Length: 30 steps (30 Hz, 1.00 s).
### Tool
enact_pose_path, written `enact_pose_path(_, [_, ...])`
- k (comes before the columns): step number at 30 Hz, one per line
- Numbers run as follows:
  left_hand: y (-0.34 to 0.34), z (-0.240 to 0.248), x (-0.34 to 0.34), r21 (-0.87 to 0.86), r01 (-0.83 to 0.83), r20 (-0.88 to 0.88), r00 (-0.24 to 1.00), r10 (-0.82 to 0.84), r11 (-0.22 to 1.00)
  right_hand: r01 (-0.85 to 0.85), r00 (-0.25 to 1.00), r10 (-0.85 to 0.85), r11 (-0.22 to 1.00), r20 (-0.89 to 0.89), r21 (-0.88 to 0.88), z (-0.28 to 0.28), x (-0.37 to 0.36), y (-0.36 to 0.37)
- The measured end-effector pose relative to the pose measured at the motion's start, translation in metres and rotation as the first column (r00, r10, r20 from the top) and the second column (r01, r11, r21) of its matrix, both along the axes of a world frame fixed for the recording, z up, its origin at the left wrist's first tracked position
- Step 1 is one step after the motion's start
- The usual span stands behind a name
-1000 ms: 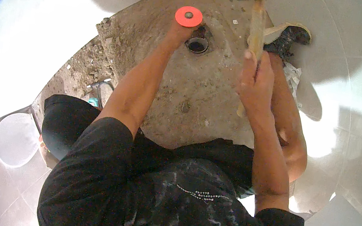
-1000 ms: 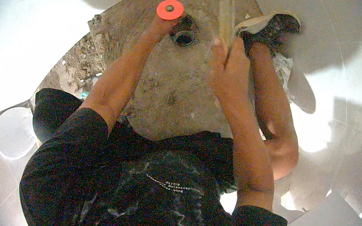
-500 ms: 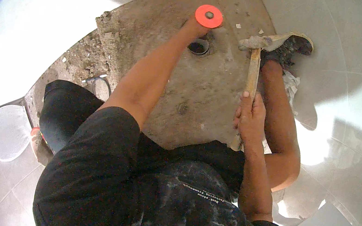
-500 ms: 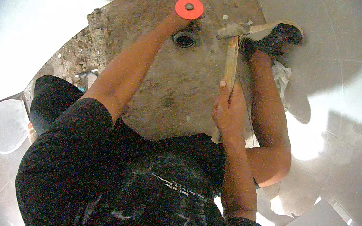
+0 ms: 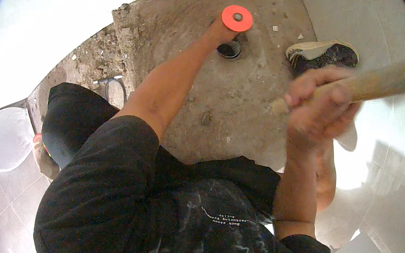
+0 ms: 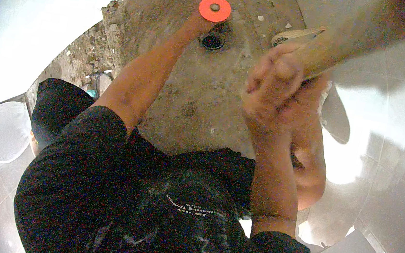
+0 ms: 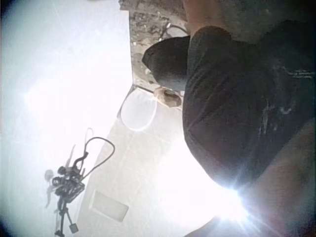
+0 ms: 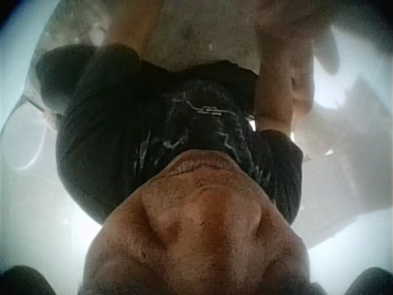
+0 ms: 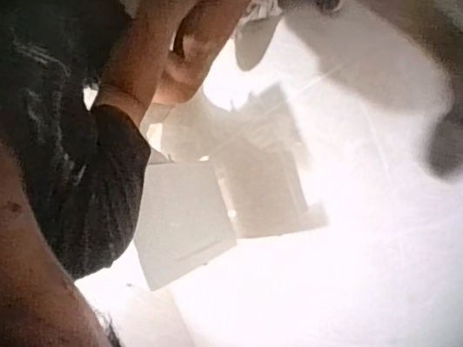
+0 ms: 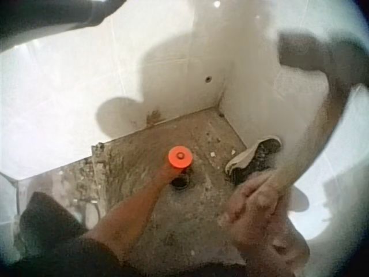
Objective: The person clears debris from a floor drain opening by hand and using a hammer and chisel. They then pick up an angle grinder.
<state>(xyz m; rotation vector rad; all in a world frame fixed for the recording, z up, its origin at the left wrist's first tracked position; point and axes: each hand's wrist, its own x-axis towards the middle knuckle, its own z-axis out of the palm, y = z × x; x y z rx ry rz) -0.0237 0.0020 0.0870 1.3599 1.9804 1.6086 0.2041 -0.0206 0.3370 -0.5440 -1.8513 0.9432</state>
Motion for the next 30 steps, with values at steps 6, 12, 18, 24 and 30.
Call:
enact_pose_path(6, [-0.004, -0.031, -0.014, 0.086, 0.032, 0.022, 0.999, -0.034, 0.996, -0.004, 0.763, 0.055, 0.997, 0.644, -0.081, -0.117, 0.015, 0.003])
enact_pose_path(12, [0.002, -0.013, -0.02, -0.036, -0.009, 0.092, 0.996, 0.012, 0.999, 0.071, 0.855, -0.005, 0.992, 0.519, -0.108, -0.062, 0.024, 0.028])
enact_pose_path(18, [-0.002, -0.013, -0.004, 0.091, -0.009, -0.039, 0.999, 0.013, 0.996, 0.117, 0.895, 0.125, 0.861, 0.428, -0.495, -0.037, 0.045, 0.005])
enact_pose_path(24, [-0.012, -0.009, -0.026, -0.068, -0.11, 0.646, 0.753, 0.128, 0.992, 0.219, 0.863, 0.145, 0.756, 0.484, -0.616, -0.061, 0.069, -0.005])
enact_pose_path(30, [0.008, 0.034, 0.011, -0.085, 0.037, 0.183, 0.983, -0.021, 0.996, 0.228, 0.851, 0.183, 0.715, 0.492, -0.661, -0.075, 0.078, -0.002])
